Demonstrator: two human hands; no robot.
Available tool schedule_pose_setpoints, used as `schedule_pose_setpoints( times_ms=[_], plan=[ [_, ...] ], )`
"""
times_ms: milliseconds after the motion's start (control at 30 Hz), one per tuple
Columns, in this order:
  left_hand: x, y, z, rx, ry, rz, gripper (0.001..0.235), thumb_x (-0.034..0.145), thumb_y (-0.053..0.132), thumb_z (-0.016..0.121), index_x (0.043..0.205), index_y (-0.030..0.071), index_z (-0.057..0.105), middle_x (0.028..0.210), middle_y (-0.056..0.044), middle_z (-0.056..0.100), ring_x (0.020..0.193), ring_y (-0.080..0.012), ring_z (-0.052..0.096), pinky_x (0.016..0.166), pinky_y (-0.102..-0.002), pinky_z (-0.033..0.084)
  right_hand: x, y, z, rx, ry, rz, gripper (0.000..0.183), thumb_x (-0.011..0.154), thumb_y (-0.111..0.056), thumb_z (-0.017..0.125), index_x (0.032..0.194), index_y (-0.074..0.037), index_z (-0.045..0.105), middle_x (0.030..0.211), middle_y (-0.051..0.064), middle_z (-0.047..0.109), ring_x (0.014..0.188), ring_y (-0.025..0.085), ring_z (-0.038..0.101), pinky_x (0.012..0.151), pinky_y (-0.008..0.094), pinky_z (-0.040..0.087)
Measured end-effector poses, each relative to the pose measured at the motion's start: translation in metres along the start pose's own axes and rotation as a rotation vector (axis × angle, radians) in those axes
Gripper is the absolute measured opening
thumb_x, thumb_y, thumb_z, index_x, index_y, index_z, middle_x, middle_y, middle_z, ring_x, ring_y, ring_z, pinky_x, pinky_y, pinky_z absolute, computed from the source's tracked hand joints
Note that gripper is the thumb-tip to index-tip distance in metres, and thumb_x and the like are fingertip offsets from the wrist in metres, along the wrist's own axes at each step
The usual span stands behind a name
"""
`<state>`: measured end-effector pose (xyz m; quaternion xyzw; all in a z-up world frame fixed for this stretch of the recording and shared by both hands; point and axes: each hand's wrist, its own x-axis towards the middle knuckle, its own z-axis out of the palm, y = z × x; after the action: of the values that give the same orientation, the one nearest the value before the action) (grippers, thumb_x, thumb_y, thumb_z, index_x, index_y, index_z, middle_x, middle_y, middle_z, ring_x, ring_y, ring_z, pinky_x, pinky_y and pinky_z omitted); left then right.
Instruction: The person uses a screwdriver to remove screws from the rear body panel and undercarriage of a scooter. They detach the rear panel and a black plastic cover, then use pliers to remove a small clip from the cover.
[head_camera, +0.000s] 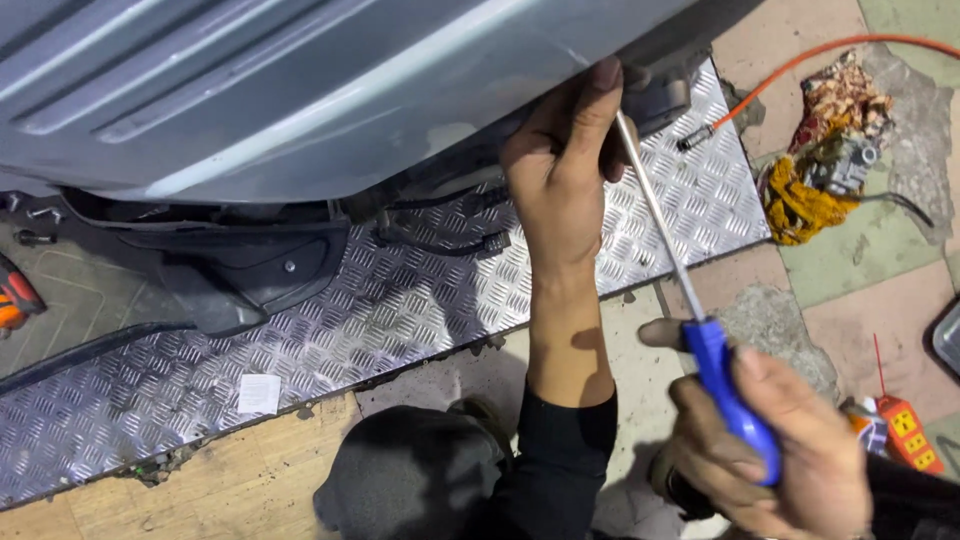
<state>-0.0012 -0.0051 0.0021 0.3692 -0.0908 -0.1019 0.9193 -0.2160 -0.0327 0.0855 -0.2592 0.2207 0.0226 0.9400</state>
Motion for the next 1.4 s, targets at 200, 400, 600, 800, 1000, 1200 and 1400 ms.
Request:
schedule_pose_setpoints(
  times_ms=[200, 400, 600, 800, 1000, 1200, 1400],
  plan=[
    [-0.008, 0.016, 0.011, -0.144, -0.047, -0.054, 0.032, 0.11, 0.028, 0.071, 0.098, -0.001, 0.075, 0.067, -0.005, 0.067, 0.054, -0.0069, 0.055, 0.051, -0.021, 0.039, 0.002, 0.011, 0.022, 0.19, -0.026, -0.07, 0.049, 0.113, -0.024, 0.044, 0.144, 0.014, 0.047, 0.062, 0.004, 0.048, 0.042, 0.012, 0.035, 0.039, 0.027, 0.029],
    [-0.025, 0.021, 0.005, 0.026, -0.033, -0.18, 0.031, 0.106, 0.029, 0.071, 0.103, -0.001, 0.077, 0.069, -0.007, 0.069, 0.062, -0.0056, 0.058, 0.053, -0.019, 0.039, 0.002, 0.021, 0.029, -0.861, 0.618, -0.318, 0.036, 0.101, -0.016, 0.062, 0.13, 0.003, 0.067, 0.069, 0.001, 0.057, 0.051, 0.009, 0.045, 0.044, 0.024, 0.035],
    [-0.022, 0.021, -0.002, -0.145, -0.19, -0.209, 0.034, 0.107, 0.031, 0.068, 0.103, -0.002, 0.074, 0.073, -0.01, 0.073, 0.056, -0.009, 0.059, 0.053, -0.022, 0.045, 0.001, 0.024, 0.072, -0.978, 0.76, -0.491, 0.051, 0.082, -0.013, 0.074, 0.132, -0.008, 0.066, 0.091, -0.007, 0.068, 0.071, 0.004, 0.059, 0.061, 0.022, 0.047],
    [-0.019, 0.023, -0.014, -0.183, -0.258, -0.233, 0.033, 0.11, 0.03, 0.066, 0.112, -0.002, 0.073, 0.074, -0.011, 0.071, 0.053, -0.0075, 0.059, 0.054, -0.021, 0.045, -0.007, 0.044, 0.041, -1.652, 0.866, -0.512, 0.04, 0.094, -0.013, 0.073, 0.131, 0.0, 0.065, 0.082, 0.007, 0.067, 0.066, 0.015, 0.057, 0.063, 0.026, 0.047],
    [-0.017, 0.011, -0.018, -0.29, -0.324, -0.236, 0.033, 0.115, 0.028, 0.062, 0.117, -0.003, 0.072, 0.082, -0.012, 0.072, 0.059, -0.0074, 0.058, 0.056, -0.019, 0.045, -0.006, 0.045, 0.025, -0.631, 0.662, -0.513, 0.046, 0.095, -0.017, 0.066, 0.139, -0.001, 0.061, 0.09, 0.002, 0.069, 0.064, 0.008, 0.056, 0.058, 0.022, 0.045],
    [-0.011, 0.02, -0.025, -0.397, -0.366, -0.317, 0.033, 0.11, 0.031, 0.065, 0.11, -0.001, 0.071, 0.085, -0.012, 0.073, 0.065, -0.0117, 0.062, 0.06, -0.023, 0.049, -0.004, 0.045, 0.048, -1.822, 0.885, -0.712, 0.02, 0.096, -0.011, 0.076, 0.111, 0.001, 0.072, 0.081, 0.015, 0.069, 0.068, 0.019, 0.067, 0.065, 0.034, 0.051],
    [-0.016, 0.014, -0.017, 0.028, -0.288, -0.248, 0.038, 0.093, 0.036, 0.079, 0.103, 0.0, 0.074, 0.078, -0.011, 0.076, 0.063, -0.0149, 0.072, 0.052, -0.025, 0.054, -0.007, 0.061, 0.002, -2.124, 0.893, -1.195, 0.015, 0.107, 0.0, 0.068, 0.12, -0.003, 0.061, 0.117, 0.015, 0.066, 0.105, 0.022, 0.069, 0.095, 0.028, 0.055]
  ],
)
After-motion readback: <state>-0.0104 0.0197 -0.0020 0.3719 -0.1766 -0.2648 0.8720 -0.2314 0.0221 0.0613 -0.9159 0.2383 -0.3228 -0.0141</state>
